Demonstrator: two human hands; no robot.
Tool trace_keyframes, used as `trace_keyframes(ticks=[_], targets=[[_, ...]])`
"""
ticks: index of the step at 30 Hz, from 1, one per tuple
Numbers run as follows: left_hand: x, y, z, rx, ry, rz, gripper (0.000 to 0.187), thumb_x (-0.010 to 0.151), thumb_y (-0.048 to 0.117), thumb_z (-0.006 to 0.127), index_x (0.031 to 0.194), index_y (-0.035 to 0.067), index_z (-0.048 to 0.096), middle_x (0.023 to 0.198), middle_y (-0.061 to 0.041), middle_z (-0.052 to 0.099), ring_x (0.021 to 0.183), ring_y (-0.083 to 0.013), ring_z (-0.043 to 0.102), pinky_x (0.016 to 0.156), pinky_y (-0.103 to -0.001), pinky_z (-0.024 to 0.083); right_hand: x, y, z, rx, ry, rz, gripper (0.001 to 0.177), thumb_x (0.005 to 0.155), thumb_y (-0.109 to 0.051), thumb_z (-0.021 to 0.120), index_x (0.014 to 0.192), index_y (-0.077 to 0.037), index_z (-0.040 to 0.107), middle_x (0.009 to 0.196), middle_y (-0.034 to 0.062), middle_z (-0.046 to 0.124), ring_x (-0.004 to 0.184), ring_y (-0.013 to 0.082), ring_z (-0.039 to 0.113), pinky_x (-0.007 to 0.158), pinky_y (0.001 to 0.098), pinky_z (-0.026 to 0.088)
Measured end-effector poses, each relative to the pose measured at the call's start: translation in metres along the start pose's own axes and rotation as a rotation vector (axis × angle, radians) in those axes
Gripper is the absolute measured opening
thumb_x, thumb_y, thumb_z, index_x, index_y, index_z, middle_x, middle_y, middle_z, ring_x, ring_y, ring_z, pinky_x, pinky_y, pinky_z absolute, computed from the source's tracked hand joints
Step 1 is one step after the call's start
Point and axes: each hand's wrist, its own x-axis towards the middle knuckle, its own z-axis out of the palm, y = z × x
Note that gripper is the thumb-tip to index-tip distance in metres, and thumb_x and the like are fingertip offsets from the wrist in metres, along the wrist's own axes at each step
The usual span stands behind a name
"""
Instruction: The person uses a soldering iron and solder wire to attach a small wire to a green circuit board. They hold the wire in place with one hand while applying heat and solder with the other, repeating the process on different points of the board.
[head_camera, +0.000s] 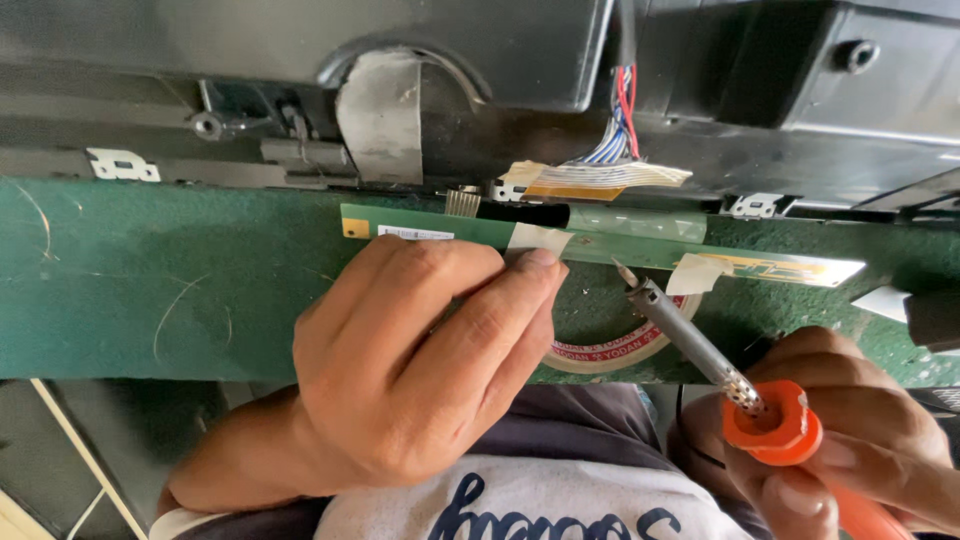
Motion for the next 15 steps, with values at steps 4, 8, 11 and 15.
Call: trace_keyframes(ticks=[4, 8, 11, 15], targets=[[0.000, 0.001, 0.002, 0.005, 0.028, -0.009, 0.004, 0.104, -0.003, 0.077, 0.107, -0.002, 0.075, 0.091, -0.011, 0.065, 0.071, -0.0255, 0.058, 0.064, -0.040, 0.051, -0.005, 0.010, -0.006, -0.008, -0.040, -0.060, 0.022, 0.093, -0.037, 0.057, 0.094, -0.016, 0.061, 0.099, 0.0095, 0.068, 0.077, 0.0252, 0.073, 0.086, 0.0405, 0.064], [-0.003, 0.001, -0.003, -0.033, -0.022, -0.008, 0.010, 0.107, 0.004, 0.073, 0.116, -0.002, 0.074, 0.097, -0.013, 0.068, 0.076, -0.0291, 0.062, 0.070, -0.043, 0.053, -0.006, 0.025, 0.016, 0.092, 0.150, -0.188, 0.018, 0.096, -0.031, 0.057, 0.092, -0.016, 0.048, 0.086, 0.0076, 0.062, 0.071, 0.0247, 0.068, 0.073, 0.0398, 0.059], [-0.002, 0.001, -0.001, -0.017, 0.013, 0.014, 0.009, 0.107, 0.005, 0.073, 0.113, -0.002, 0.076, 0.096, -0.014, 0.069, 0.075, -0.0267, 0.062, 0.066, -0.041, 0.052, -0.011, 0.037, 0.023, 0.157, 0.252, -0.216, 0.020, 0.098, -0.038, 0.060, 0.090, -0.020, 0.054, 0.087, 0.0023, 0.062, 0.068, 0.0244, 0.064, 0.075, 0.0419, 0.059], [0.000, 0.002, 0.001, -0.005, 0.050, 0.020, 0.006, 0.107, 0.000, 0.073, 0.112, -0.001, 0.076, 0.094, -0.013, 0.067, 0.074, -0.0263, 0.062, 0.066, -0.040, 0.052, 0.008, 0.028, 0.054, 0.204, 0.451, -0.253, 0.024, 0.103, -0.033, 0.054, 0.090, -0.017, 0.043, 0.077, 0.0062, 0.053, 0.057, 0.0208, 0.048, 0.066, 0.0429, 0.048]])
